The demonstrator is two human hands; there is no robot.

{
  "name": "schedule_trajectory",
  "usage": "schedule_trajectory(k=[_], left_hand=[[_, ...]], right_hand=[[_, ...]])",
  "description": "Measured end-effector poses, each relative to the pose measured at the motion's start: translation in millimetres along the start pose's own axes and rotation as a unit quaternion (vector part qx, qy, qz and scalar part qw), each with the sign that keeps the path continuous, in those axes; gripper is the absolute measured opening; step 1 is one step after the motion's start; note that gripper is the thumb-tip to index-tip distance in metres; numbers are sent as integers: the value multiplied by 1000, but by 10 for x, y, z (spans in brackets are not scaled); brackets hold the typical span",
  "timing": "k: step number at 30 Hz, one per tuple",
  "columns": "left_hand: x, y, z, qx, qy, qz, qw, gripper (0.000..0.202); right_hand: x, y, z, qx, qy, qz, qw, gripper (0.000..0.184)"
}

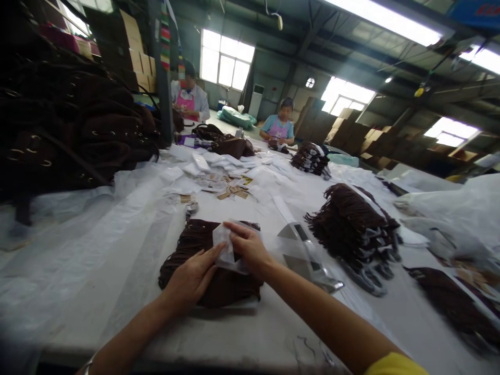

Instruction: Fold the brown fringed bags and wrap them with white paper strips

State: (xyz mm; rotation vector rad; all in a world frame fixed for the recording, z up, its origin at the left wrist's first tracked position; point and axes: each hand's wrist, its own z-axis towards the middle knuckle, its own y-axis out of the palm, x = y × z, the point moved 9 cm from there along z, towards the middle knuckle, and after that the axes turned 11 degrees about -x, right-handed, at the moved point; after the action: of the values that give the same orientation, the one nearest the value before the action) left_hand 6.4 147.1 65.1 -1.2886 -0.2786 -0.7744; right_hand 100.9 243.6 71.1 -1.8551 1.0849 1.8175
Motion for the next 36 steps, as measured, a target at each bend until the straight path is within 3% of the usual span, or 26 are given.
schedule_trajectory(k=[3,7,10,14,18,20,23,27,29,31,33,36], left_hand=[[-63,-35,-7,27,-41,-20,999,76],[-91,-39,-10,32,-65,-46,996,78],[-41,-44,-7,25,-42,-40,998,77],[15,-67,-10,17,-3,-30,999,74],[76,-46,-3,-3,29,12,1000,62],[114,-17,0,-13,44,41,998,62],[140,26,2,-26,50,71,996,64],[140,77,1,-48,39,87,994,69],[131,88,-1,-57,31,79,995,73],[119,95,-2,-63,24,69,995,76],[106,106,1,-70,19,62,995,78],[108,123,7,-77,26,61,995,77]], right_hand=[[18,52,11,-3,38,56,998,58],[126,139,-24,-11,71,31,997,58],[191,160,-15,-11,73,39,996,54],[160,178,86,-27,67,117,991,63],[149,241,211,-89,147,133,976,58],[103,259,271,-109,173,111,972,68],[-41,272,386,-110,163,75,978,86],[-275,260,568,-94,87,60,990,80],[-361,201,631,-84,49,18,995,65],[-432,104,647,-65,23,-98,993,41],[-436,38,619,-61,40,-255,964,29],[-240,30,521,-123,147,-398,897,42]])
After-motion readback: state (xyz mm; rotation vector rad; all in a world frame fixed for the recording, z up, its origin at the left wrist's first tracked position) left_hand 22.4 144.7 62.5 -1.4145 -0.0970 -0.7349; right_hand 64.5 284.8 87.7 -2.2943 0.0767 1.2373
